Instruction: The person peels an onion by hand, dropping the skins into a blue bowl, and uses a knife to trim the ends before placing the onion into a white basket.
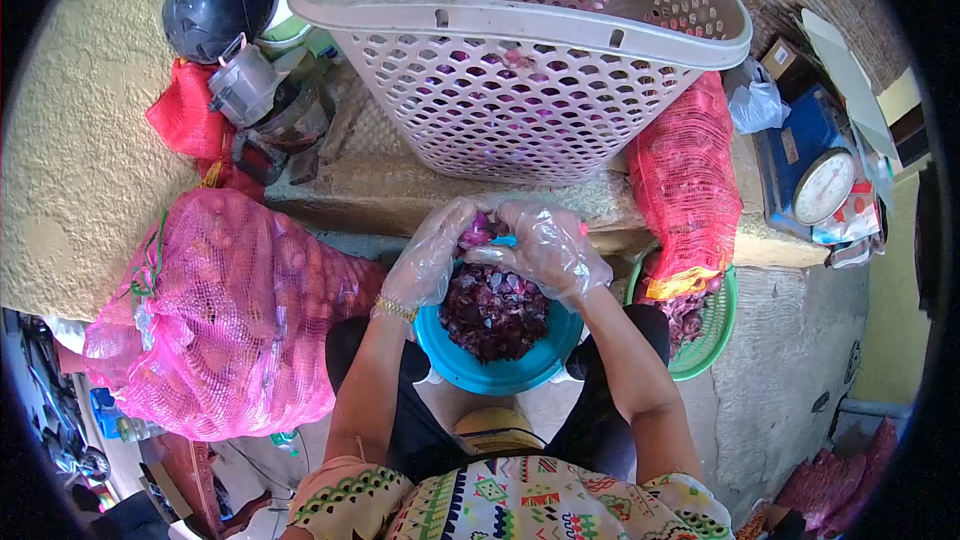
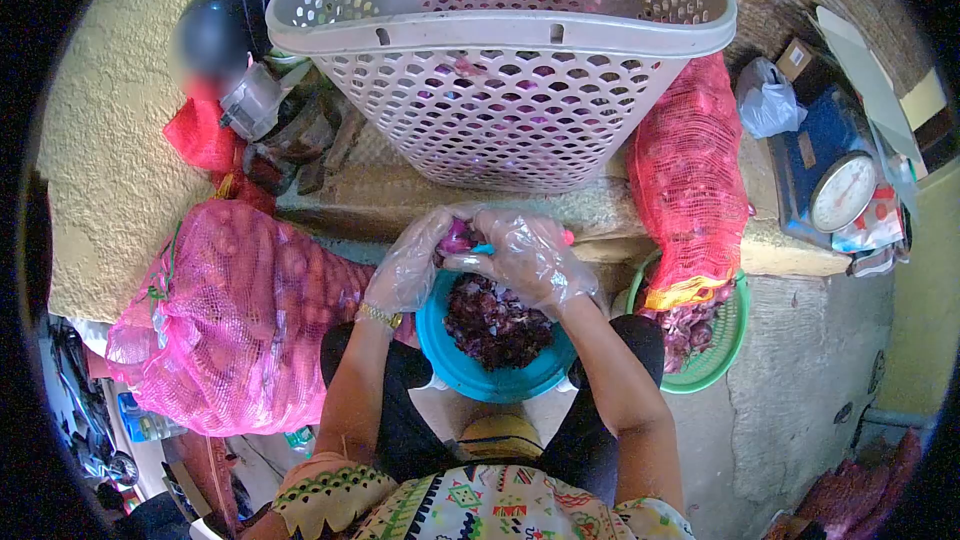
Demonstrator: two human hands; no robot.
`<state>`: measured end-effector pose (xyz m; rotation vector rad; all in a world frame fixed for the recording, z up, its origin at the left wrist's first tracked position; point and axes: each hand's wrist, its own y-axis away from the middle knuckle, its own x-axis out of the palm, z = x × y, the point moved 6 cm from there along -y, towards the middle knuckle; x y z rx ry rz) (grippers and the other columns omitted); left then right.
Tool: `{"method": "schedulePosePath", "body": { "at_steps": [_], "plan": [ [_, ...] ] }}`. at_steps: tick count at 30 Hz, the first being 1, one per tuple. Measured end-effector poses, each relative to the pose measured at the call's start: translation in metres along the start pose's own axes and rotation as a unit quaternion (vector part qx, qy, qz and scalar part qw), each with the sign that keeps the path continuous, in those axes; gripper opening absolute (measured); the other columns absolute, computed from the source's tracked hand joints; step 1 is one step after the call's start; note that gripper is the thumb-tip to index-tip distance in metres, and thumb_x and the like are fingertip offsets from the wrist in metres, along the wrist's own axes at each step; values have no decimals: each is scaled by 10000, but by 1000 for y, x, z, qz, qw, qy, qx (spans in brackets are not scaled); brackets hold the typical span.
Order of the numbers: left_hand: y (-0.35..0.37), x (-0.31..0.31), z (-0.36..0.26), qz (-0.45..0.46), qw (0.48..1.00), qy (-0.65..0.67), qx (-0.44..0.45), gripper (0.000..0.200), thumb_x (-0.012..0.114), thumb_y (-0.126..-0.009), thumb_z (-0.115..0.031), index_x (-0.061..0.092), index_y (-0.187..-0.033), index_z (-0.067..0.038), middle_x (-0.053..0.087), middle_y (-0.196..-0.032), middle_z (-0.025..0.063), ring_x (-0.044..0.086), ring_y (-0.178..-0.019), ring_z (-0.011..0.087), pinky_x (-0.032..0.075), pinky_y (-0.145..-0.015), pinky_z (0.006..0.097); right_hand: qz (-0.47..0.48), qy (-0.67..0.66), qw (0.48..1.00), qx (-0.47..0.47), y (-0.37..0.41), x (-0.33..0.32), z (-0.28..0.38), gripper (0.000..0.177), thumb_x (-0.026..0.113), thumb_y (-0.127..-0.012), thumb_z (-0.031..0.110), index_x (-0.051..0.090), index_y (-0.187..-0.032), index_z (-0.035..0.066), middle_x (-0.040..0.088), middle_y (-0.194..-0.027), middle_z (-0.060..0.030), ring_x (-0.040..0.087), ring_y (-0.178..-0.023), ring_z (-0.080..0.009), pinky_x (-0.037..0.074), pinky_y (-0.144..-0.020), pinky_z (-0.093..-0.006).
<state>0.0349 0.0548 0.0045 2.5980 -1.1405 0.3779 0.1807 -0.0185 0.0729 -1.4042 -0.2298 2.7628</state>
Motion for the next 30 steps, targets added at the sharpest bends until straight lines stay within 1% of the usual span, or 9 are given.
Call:
{"method": "schedulePosePath", "body": {
  "at_steps": [4, 6, 8, 9, 12, 22, 24, 28, 30],
  "plan": [
    [5, 2, -8, -29, 995, -90, 9, 462, 496, -1154, -402, 655, -1340, -10, 662, -1311, 88, 595, -1214, 179, 445, -1123, 354, -22, -14, 1000, -15, 0, -2, 6, 546, 779, -894, 570, 742, -1103, 67, 760, -972, -175, 731, -937, -421, 566, -828, -521],
    [5, -1, -6, -52, 992, -114, 4, 478, 518, -1144, -441, 666, -1295, -13, 656, -1243, 67, 581, -1170, 165, 441, -1092, 330, -51, 20, 998, -29, 1, -1, 6, 566, 809, -846, 602, 718, -989, 63, 756, -955, -157, 740, -919, -390, 572, -791, -488],
    [4, 1, -7, -39, 993, -113, 21, 489, 524, -1139, -455, 671, -1286, -13, 652, -1209, 59, 581, -1133, 159, 449, -1061, 320, -40, 22, 998, -32, 1, -3, 7, 562, 782, -873, 592, 724, -1073, 70, 756, -980, -165, 734, -943, -401, 572, -816, -502],
    [4, -1, -5, -39, 993, -113, 21, 489, 524, -1139, -455, 671, -1286, -13, 652, -1209, 59, 581, -1133, 159, 449, -1061, 320, -28, 24, 999, -35, 1, -4, 8, 567, 754, -900, 582, 730, -1158, 78, 756, -1004, -173, 729, -967, -411, 572, -840, -516],
    [3, -4, 0, -32, 994, -103, 17, 454, 468, -1165, -400, 678, -1300, -21, 701, -1233, 73, 637, -1132, 159, 496, -1063, 340, -17, 32, 999, -35, 1, -4, 8, 567, 754, -899, 578, 733, -1165, 78, 758, -1006, -167, 730, -962, -403, 572, -840, -511],
    [6, 2, -9, -38, 993, -106, 23, 504, 461, -1163, -451, 680, -1293, -16, 699, -1229, 73, 629, -1111, 156, 502, -1041, 334, -57, 30, 997, -48, 1, -8, 12, 600, 761, -865, 619, 738, -1104, 70, 730, -920, -168, 728, -915, -396, 570, -810, -504],
    [7, 1, -7, -38, 992, -117, 25, 509, 462, -1162, -456, 682, -1291, -16, 699, -1221, 72, 631, -1102, 153, 506, -1029, 330, -86, 32, 994, -60, 1, -9, 15, 548, 825, -824, 582, 705, -943, 61, 705, -896, -160, 711, -875, -393, 563, -775, -482],
    [6, -4, 3, -53, 997, -61, -13, 508, 477, -1155, -472, 685, -1288, -28, 697, -1195, 63, 631, -1052, 139, 520, -975, 317, -77, 43, 995, -56, 1, -6, 11, 541, 826, -818, 577, 707, -949, 66, 701, -895, -155, 708, -875, -389, 561, -775, -485],
    [7, -1, 0, -52, 997, -52, -15, 505, 482, -1154, -475, 685, -1286, -32, 696, -1186, 60, 630, -1036, 135, 523, -961, 315, -73, 57, 993, -74, 1, -5, 13, 573, 772, -852, 612, 736, -1034, 70, 723, -925, -153, 725, -876, -388, 566, -781, -499]
  ]
}}
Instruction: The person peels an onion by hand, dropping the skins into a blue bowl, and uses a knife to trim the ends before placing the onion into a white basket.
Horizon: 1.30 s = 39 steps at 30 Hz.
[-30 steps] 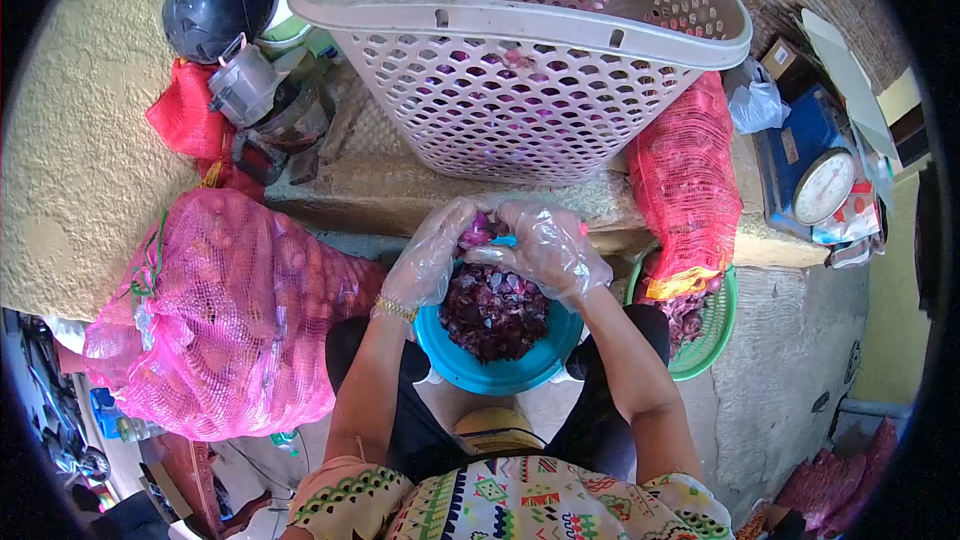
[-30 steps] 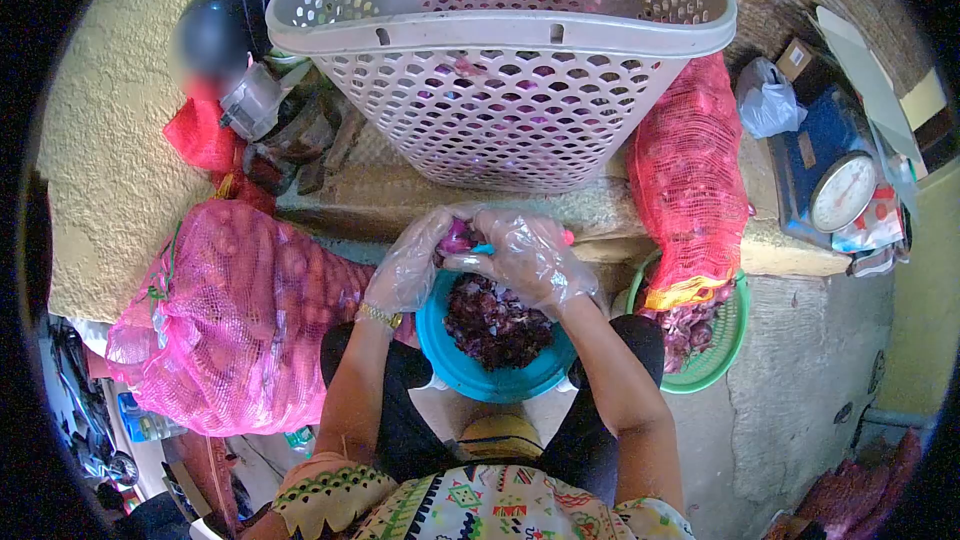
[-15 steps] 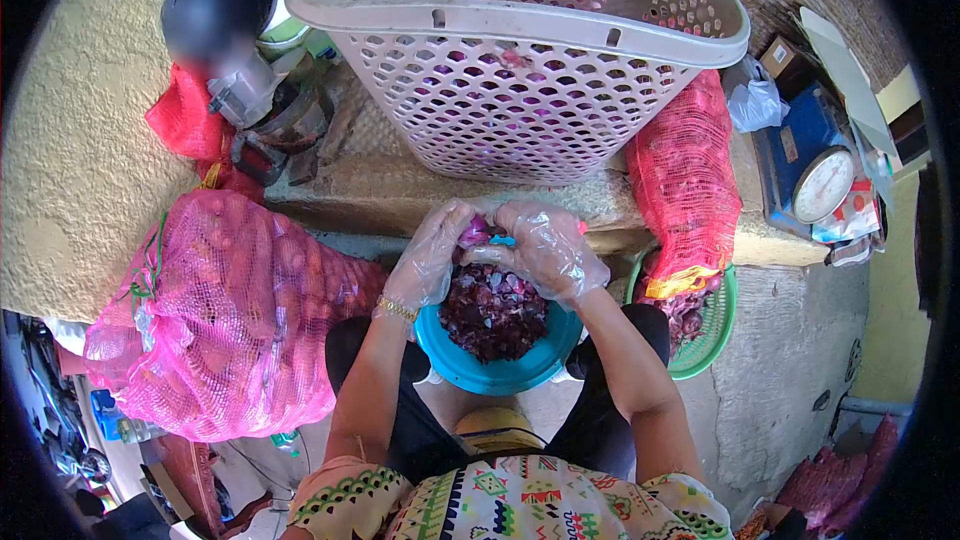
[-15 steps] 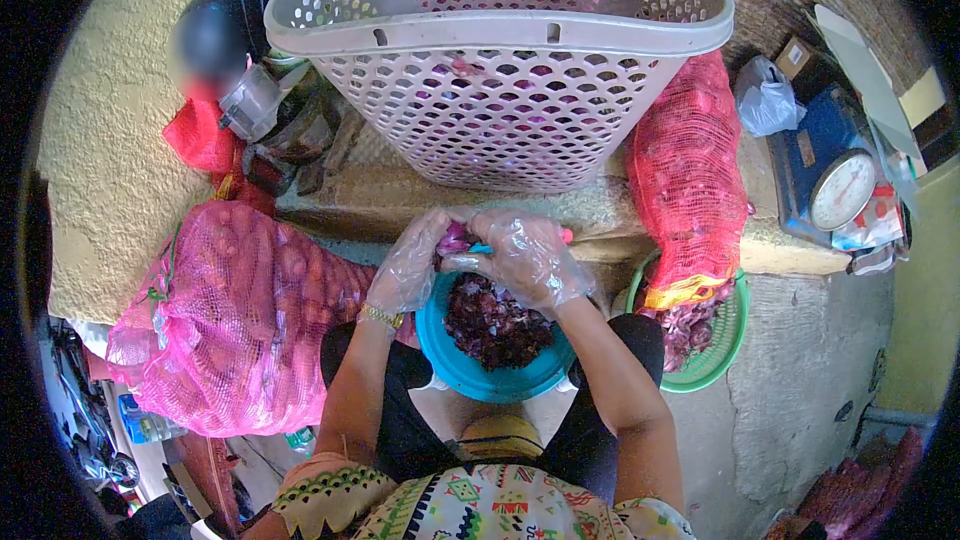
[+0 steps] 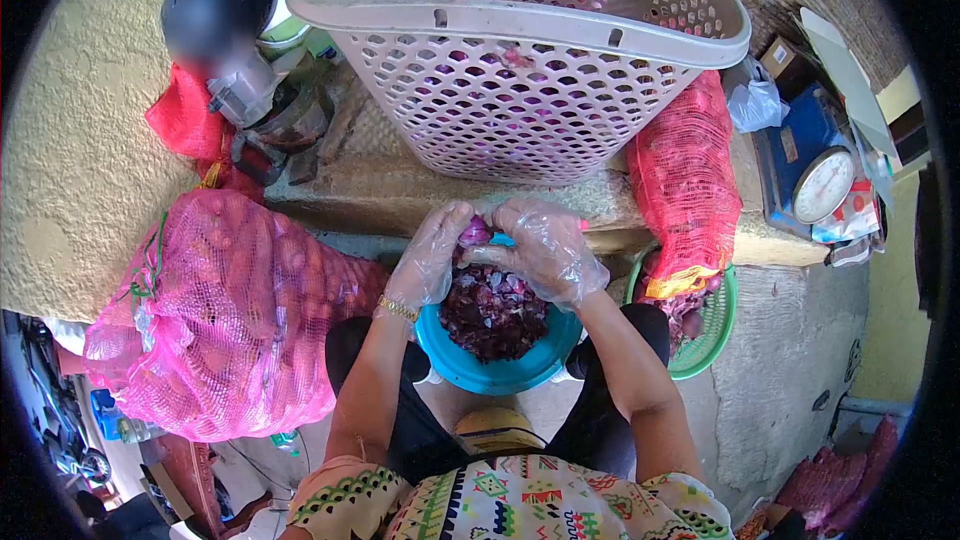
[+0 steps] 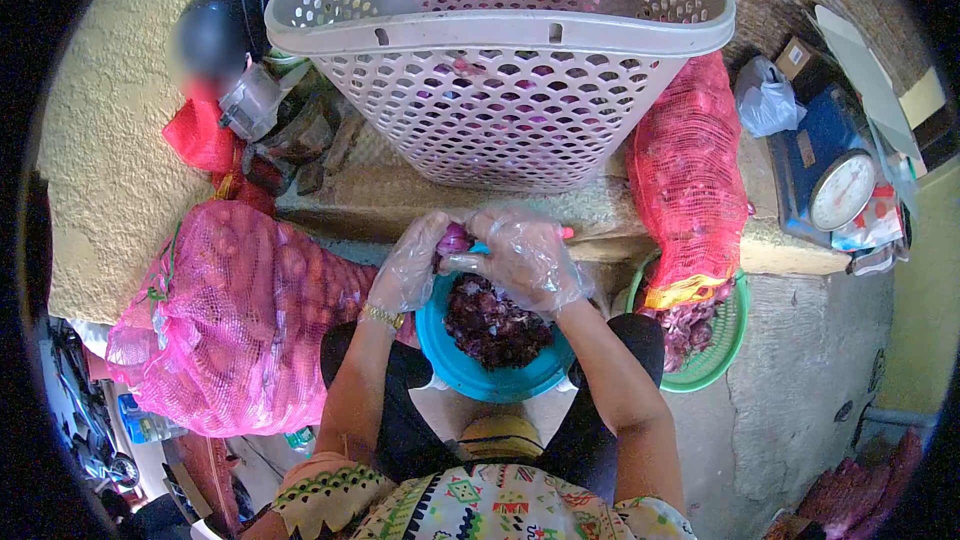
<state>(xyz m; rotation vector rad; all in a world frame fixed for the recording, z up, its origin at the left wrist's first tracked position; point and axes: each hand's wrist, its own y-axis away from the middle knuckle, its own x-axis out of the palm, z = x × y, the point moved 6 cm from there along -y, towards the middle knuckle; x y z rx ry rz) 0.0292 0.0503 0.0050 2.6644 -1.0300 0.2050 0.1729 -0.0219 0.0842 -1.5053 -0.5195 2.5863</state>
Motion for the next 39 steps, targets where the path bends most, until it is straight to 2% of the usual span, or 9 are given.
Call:
{"method": "schedulePosePath", "body": {
  "at_steps": [3, 8, 19, 21, 24, 27, 30, 36, 39],
  "plan": [
    [2, 1, -2, -21, 999, 32, -17, 480, 553, -1125, -492, 665, -1253, -43, 641, -1116, 11, 582, -1024, 104, 497, -925, 278, -2, 17, 1000, -11, 1, 2, 1, 560, 772, -858, 602, 739, -1021, 67, 724, -917, -147, 727, -877, -377, 568, -777, -489],
    [0, -1, 1, -9, 1000, -23, 1, 519, 501, -1141, -505, 681, -1272, -35, 692, -1163, 53, 626, -1029, 140, 526, -967, 329, -6, 6, 1000, 21, -1, -5, 3, 526, 832, -810, 570, 743, -1000, 88, 700, -894, -145, 713, -870, -376, 564, -775, -483],
    [-4, -6, 6, -20, 999, -36, 13, 541, 488, -1142, -515, 684, -1278, -30, 704, -1181, 67, 636, -1067, 146, 512, -1014, 329, -9, -2, 1000, -2, 0, -3, 3, 502, 844, -815, 544, 761, -999, 85, 712, -883, -144, 718, -870, -374, 570, -768, -476],
    [-4, -3, 2, -8, 998, -52, 32, 528, 479, -1149, -503, 677, -1283, -32, 704, -1180, 67, 637, -1068, 146, 511, -1015, 331, 18, -8, 999, 27, -1, -8, 3, 585, 781, -866, 559, 752, -1239, 109, 739, -958, -134, 732, -910, -367, 576, -809, -482],
    [-3, 2, 2, -1, 1000, 12, 3, 508, 462, -1159, -481, 658, -1308, -36, 704, -1186, 72, 641, -1074, 146, 519, -1011, 331, 3, -18, 1000, 19, 0, -3, -1, 584, 786, -863, 561, 750, -1245, 120, 739, -954, -138, 732, -911, -365, 573, -810, -485],
    [-5, -2, 10, -8, 997, 74, -21, 521, 456, -1160, -483, 649, -1338, -33, 709, -1212, 82, 650, -1093, 150, 527, -1007, 324, -28, -32, 999, 32, -1, -2, 0, 558, 868, -786, 552, 785, -1081, 85, 732, -923, -152, 728, -901, -368, 570, -797, -470],
    [-8, -5, 16, -2, 996, 85, -39, 531, 463, -1155, -490, 649, -1348, -32, 709, -1236, 84, 661, -1105, 155, 535, -1008, 321, 17, -3, 999, 51, 0, 1, -3, 589, 870, -782, 556, 775, -1136, 95, 740, -945, -161, 728, -906, -373, 568, -806, -475],
    [-7, 1, 9, 17, 997, 80, -11, 564, 463, -1147, -512, 634, -1374, -24, 693, -1294, 92, 654, -1155, 177, 528, -1054, 364, -15, -28, 999, 36, 0, -5, -4, 605, 845, -814, 555, 758, -1236, 131, 738, -936, -165, 723, -894, -385, 568, -798, -477],
    [-8, 1, 10, 20, 996, 86, -13, 582, 453, -1146, -524, 636, -1374, -20, 682, -1325, 101, 647, -1184, 187, 516, -1078, 370, -22, -16, 999, 28, 0, -1, -5, 589, 801, -828, 619, 742, -1089, 94, 722, -883, -157, 733, -881, -386, 569, -788, -494]
  ]
}}
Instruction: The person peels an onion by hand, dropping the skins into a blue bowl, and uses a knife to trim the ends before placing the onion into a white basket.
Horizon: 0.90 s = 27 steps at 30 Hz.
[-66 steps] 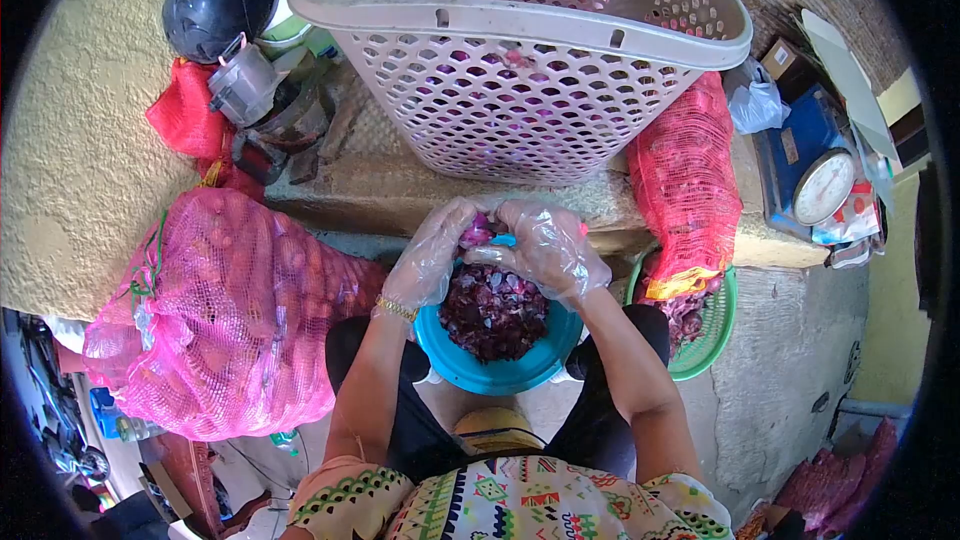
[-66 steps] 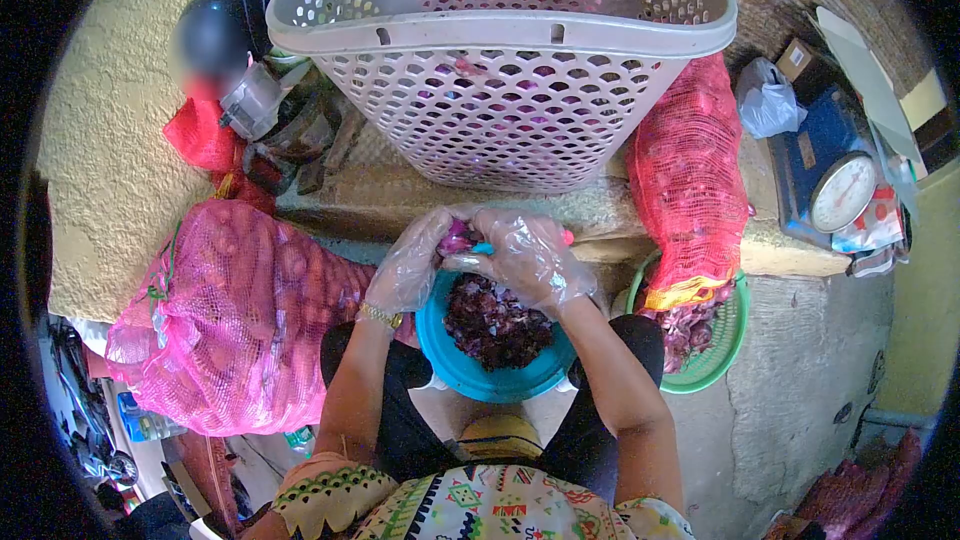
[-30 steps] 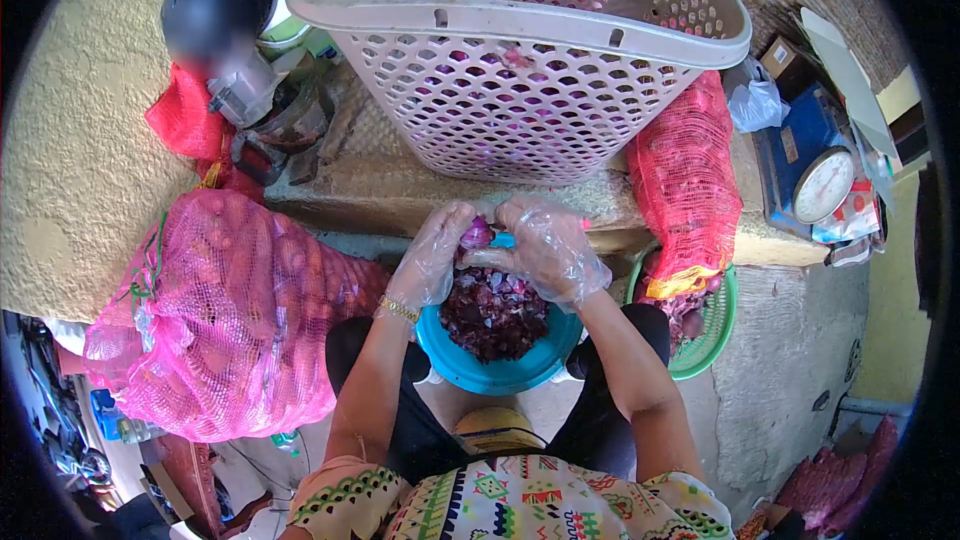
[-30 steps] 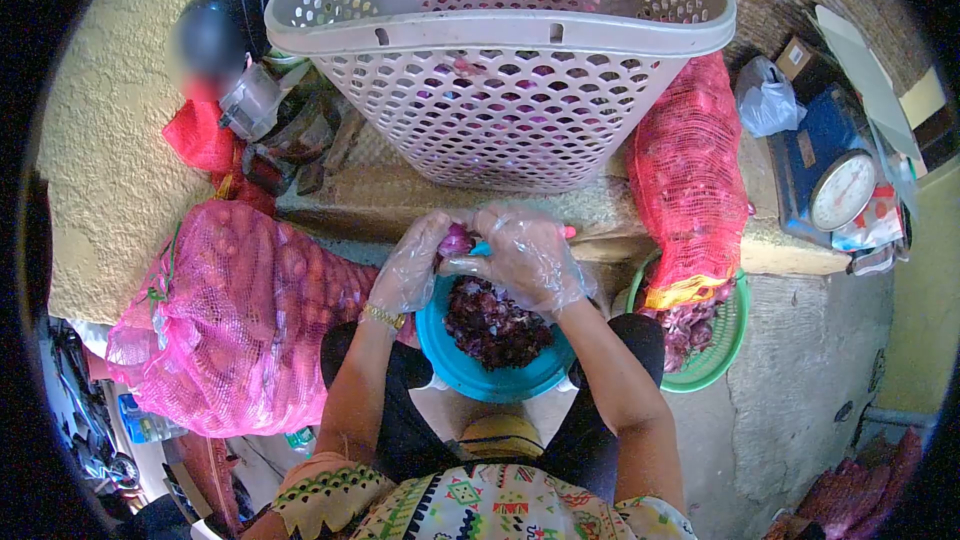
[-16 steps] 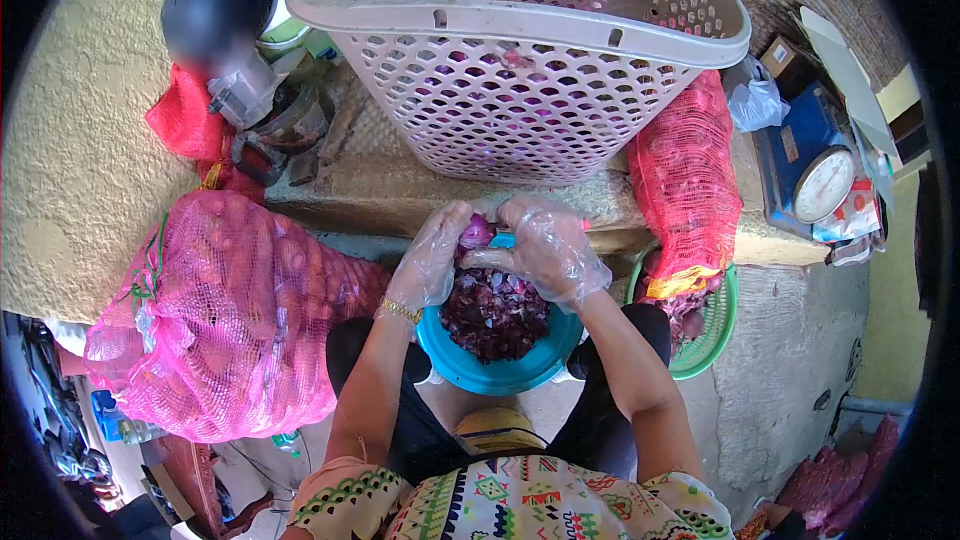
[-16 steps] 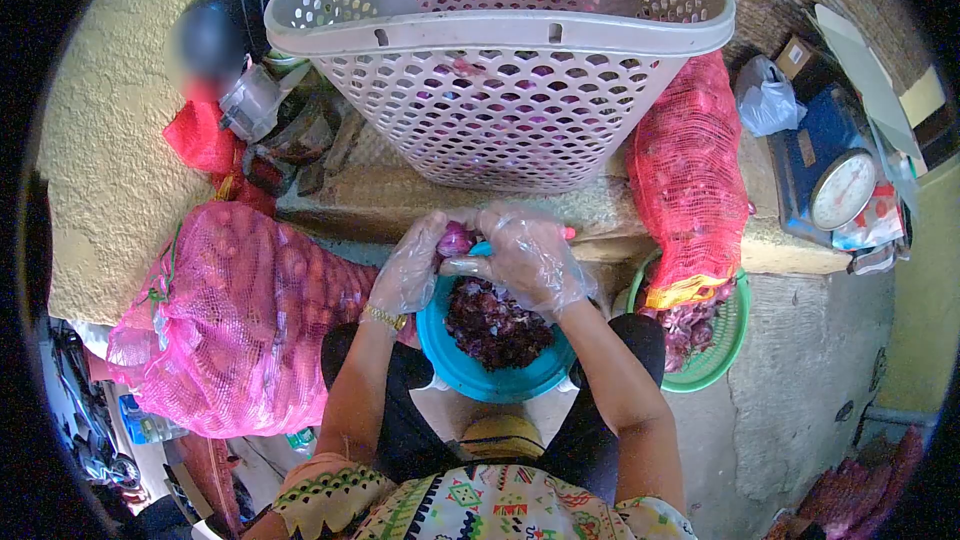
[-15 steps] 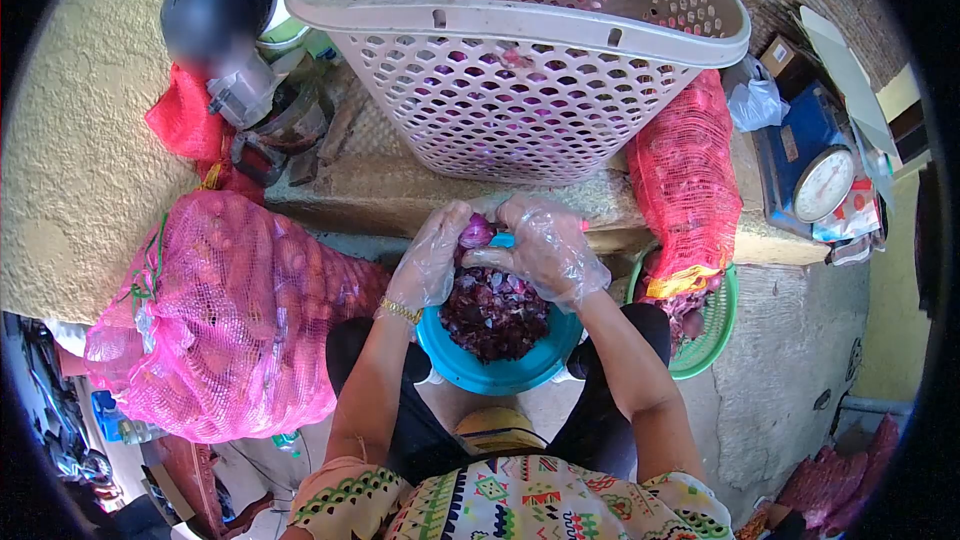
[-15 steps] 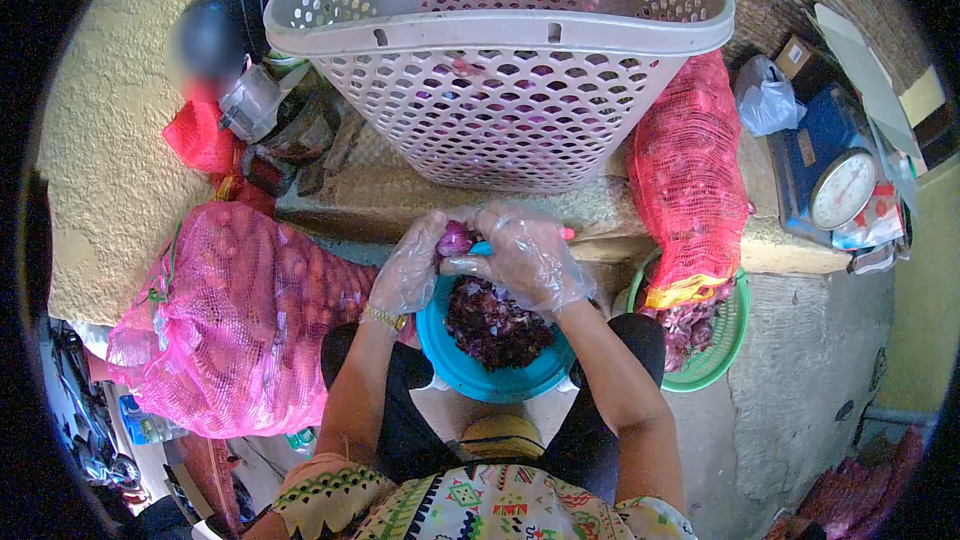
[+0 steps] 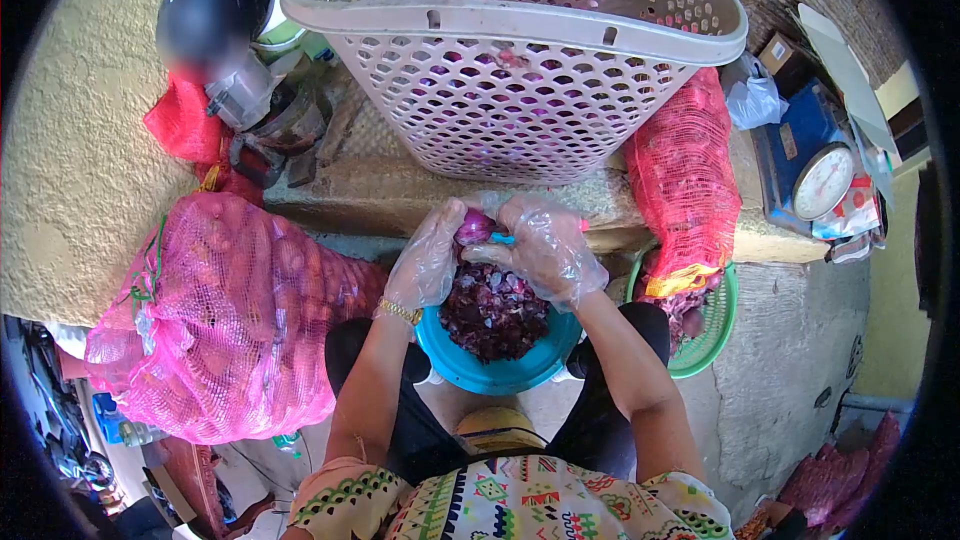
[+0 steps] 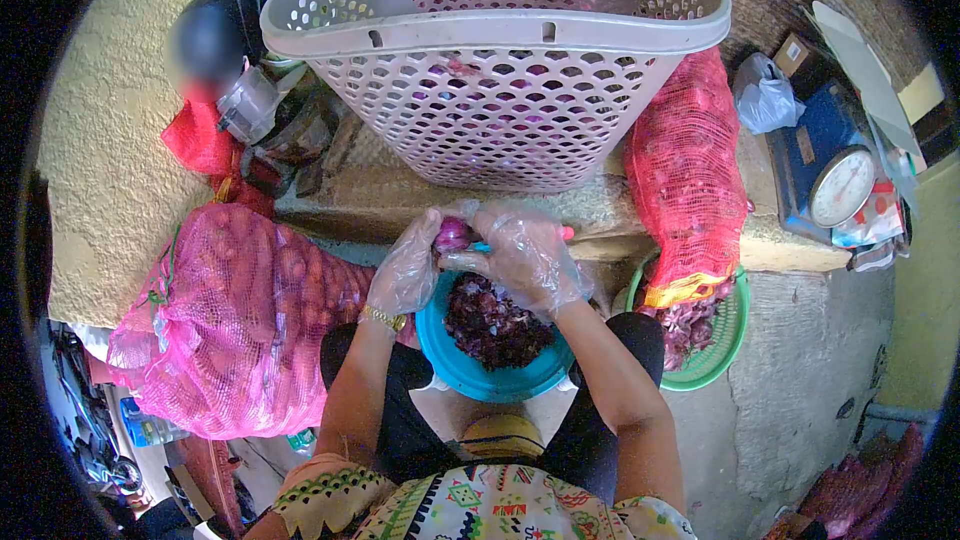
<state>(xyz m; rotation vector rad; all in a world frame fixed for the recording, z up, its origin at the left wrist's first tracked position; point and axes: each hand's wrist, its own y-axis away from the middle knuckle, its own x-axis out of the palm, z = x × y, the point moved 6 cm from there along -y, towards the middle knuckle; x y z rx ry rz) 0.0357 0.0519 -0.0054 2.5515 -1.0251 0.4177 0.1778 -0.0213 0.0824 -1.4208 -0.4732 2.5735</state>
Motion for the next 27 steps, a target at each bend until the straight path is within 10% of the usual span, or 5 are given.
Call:
{"method": "schedulePosePath", "body": {
  "at_steps": [27],
  "plan": [
    [9, 14, -16, 22, 1000, -17, 3, 662, 412, -1144, -565, 643, -1359, 17, 687, -1341, 136, 641, -1243, 233, 472, -1148, 397, 35, -81, 995, 47, -1, -10, 2, 616, 856, -777, 595, 788, -1240, 194, 775, -942, -138, 755, -871, -348, 578, -759, -456]
  ]
}}
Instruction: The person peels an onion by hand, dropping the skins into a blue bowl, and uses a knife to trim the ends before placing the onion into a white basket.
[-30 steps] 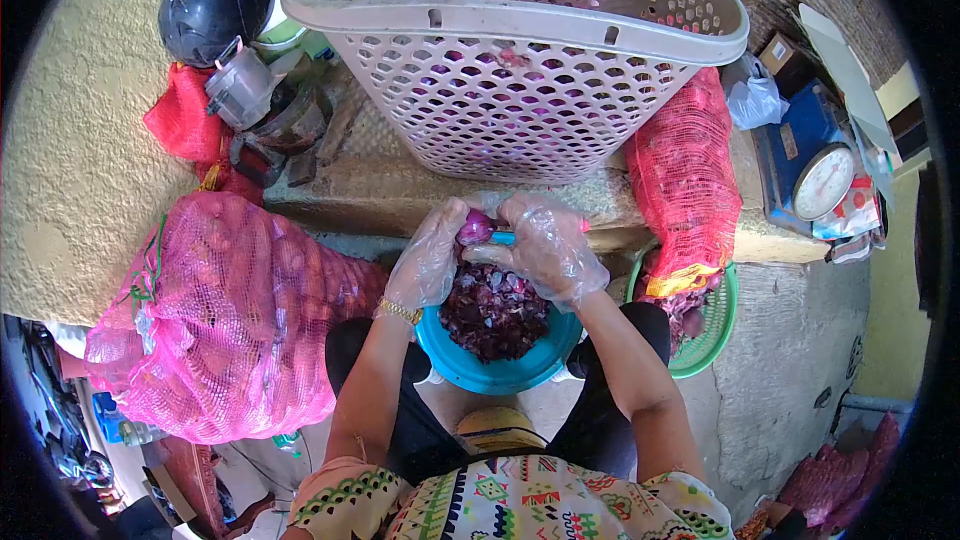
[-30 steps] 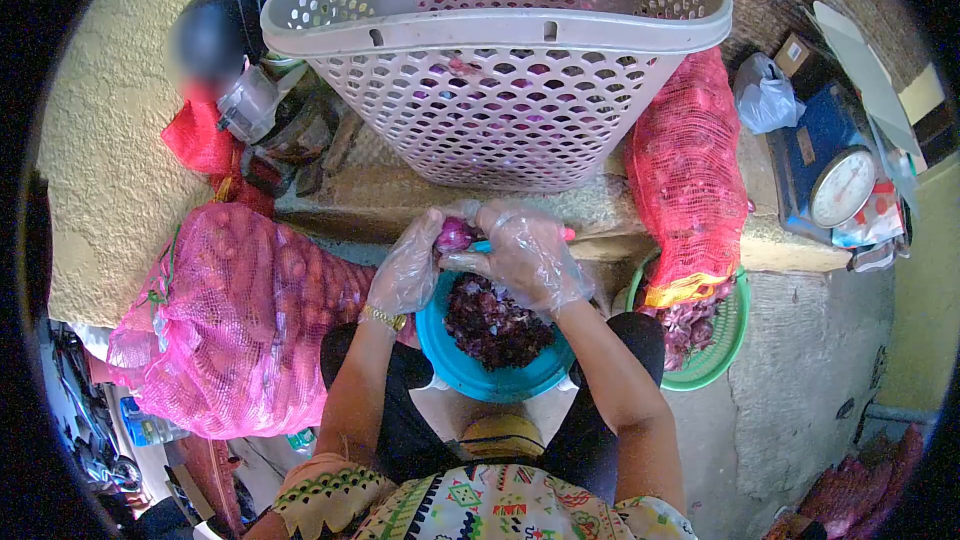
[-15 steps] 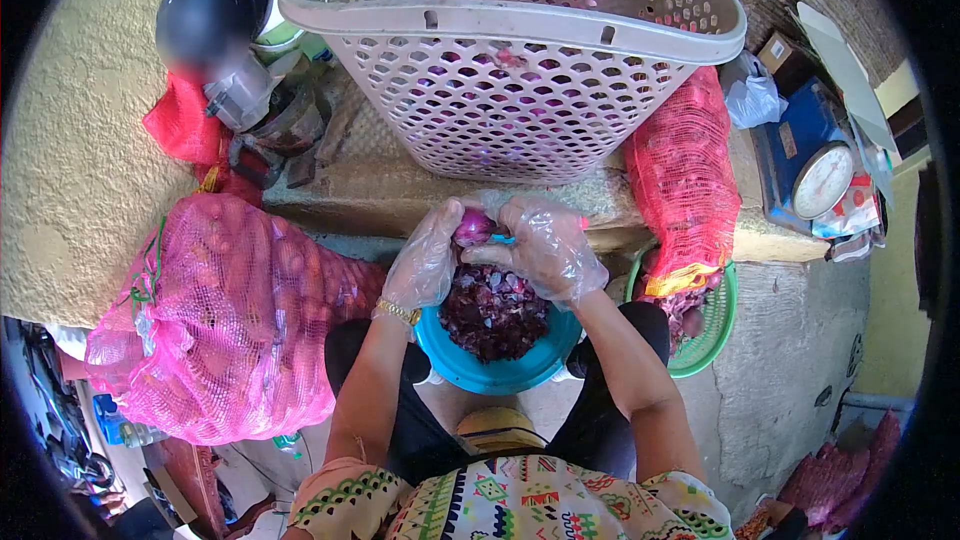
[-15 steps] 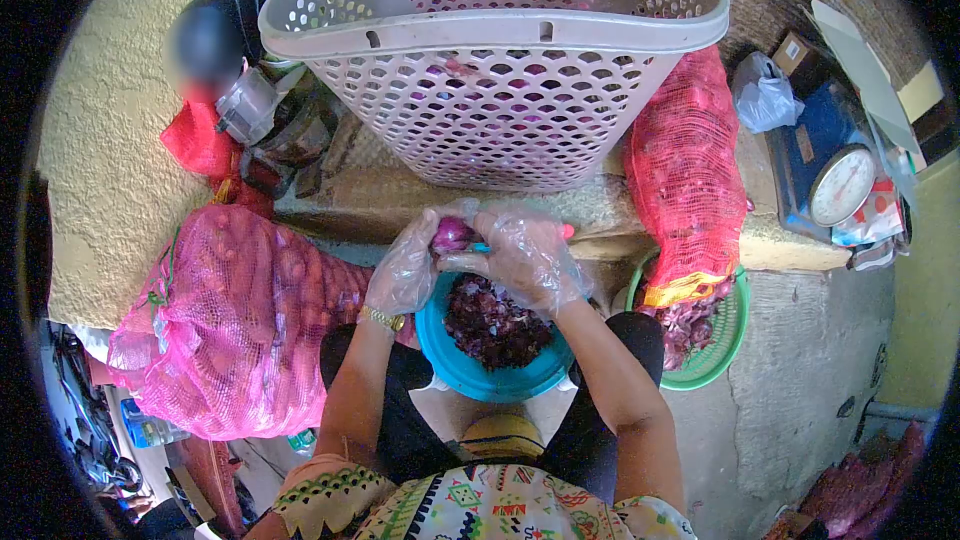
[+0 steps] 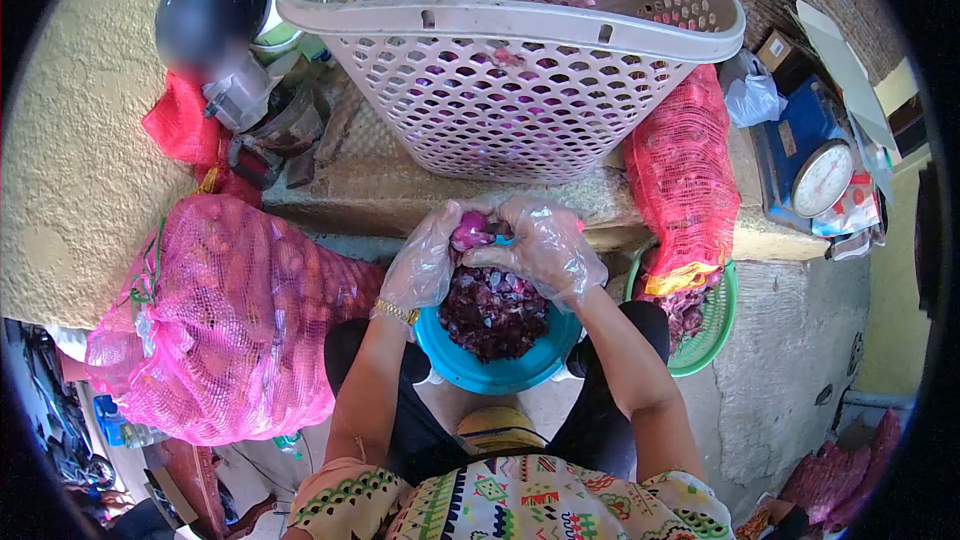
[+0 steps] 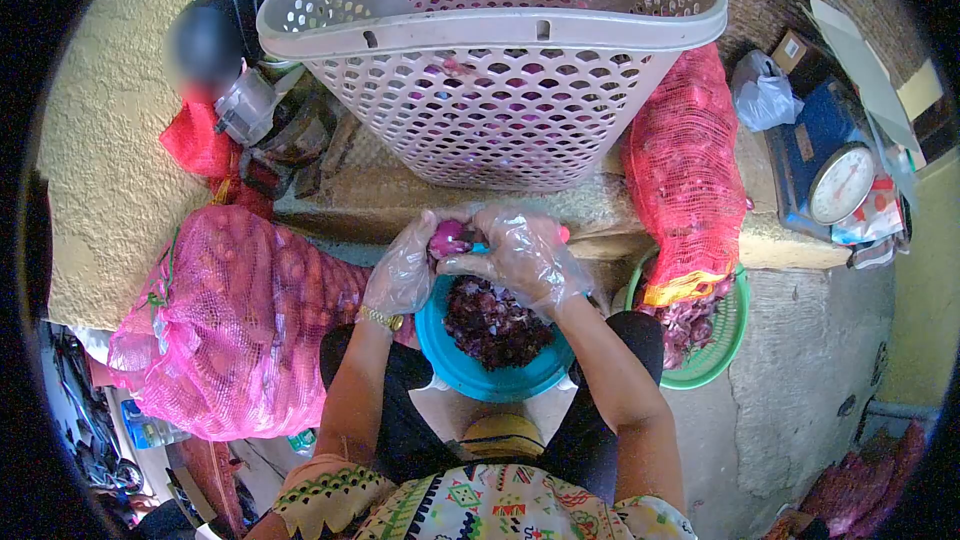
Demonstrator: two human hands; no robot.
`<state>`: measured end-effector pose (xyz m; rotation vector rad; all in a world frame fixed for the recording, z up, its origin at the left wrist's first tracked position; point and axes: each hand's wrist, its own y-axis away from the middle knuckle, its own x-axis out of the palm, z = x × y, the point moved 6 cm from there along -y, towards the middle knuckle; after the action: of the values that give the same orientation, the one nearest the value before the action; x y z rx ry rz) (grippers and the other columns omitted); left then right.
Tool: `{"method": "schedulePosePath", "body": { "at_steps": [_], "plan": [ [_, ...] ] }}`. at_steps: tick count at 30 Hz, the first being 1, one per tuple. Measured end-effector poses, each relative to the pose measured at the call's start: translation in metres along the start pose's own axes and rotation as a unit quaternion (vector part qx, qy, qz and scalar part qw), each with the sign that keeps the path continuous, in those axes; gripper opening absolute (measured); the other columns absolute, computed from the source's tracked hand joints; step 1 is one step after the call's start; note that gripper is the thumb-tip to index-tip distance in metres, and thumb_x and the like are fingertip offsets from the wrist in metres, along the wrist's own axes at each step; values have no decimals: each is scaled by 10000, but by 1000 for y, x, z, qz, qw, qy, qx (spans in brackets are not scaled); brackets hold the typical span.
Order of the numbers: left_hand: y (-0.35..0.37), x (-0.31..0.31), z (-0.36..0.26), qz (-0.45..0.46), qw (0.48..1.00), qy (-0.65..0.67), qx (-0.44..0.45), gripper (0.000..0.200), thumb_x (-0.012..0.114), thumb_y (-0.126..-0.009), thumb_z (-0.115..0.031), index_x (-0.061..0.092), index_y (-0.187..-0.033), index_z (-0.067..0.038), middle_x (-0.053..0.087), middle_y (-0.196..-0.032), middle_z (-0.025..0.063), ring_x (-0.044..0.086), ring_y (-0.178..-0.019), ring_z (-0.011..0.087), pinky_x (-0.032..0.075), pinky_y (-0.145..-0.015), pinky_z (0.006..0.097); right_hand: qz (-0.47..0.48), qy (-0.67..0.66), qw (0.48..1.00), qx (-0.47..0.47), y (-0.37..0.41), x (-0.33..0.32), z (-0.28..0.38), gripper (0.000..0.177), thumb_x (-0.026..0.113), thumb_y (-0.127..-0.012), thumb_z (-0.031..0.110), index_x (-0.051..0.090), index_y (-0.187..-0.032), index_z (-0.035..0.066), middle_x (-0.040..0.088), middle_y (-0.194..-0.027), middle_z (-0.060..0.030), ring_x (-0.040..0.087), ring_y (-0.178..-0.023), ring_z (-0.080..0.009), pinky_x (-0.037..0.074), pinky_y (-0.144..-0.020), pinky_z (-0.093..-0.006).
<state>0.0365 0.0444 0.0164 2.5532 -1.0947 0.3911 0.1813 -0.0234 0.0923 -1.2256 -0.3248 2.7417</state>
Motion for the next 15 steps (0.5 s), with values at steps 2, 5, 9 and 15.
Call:
{"method": "schedulePosePath", "body": {
  "at_steps": [2, 5, 9, 15],
  "plan": [
    [0, -1, 0, -6, 1000, -4, 1, 674, 397, -1146, -572, 644, -1357, 19, 687, -1341, 140, 644, -1240, 227, 478, -1142, 392, 9, 0, 1000, 1, 0, 0, -1, 624, 854, -780, 598, 786, -1248, 191, 778, -944, -138, 755, -867, -351, 575, -752, -457],
    [2, 2, -3, -15, 1000, -8, -7, 676, 399, -1146, -573, 644, -1355, 22, 692, -1335, 145, 655, -1223, 223, 485, -1135, 389, 25, -13, 1000, 11, 0, 4, -6, 639, 847, -787, 610, 782, -1259, 184, 776, -934, -143, 754, -858, -354, 569, -736, -456],
    [2, 0, -3, -18, 999, -34, 0, 677, 414, -1141, -576, 643, -1355, 24, 696, -1327, 145, 666, -1204, 225, 490, -1129, 390, 54, -20, 998, 40, -2, 3, -5, 629, 902, -751, 599, 797, -1085, 77, 732, -824, -158, 717, -776, -357, 547, -715, -449],
    [-1, -8, 4, -13, 998, -55, -7, 634, 439, -1143, -548, 647, -1350, 14, 699, -1306, 135, 670, -1183, 218, 516, -1097, 382, 85, 40, 995, 37, 0, 19, -27, 579, 846, -820, 614, 762, -865, 42, 714, -761, -168, 702, -714, -376, 533, -672, -481]
  ]
}}
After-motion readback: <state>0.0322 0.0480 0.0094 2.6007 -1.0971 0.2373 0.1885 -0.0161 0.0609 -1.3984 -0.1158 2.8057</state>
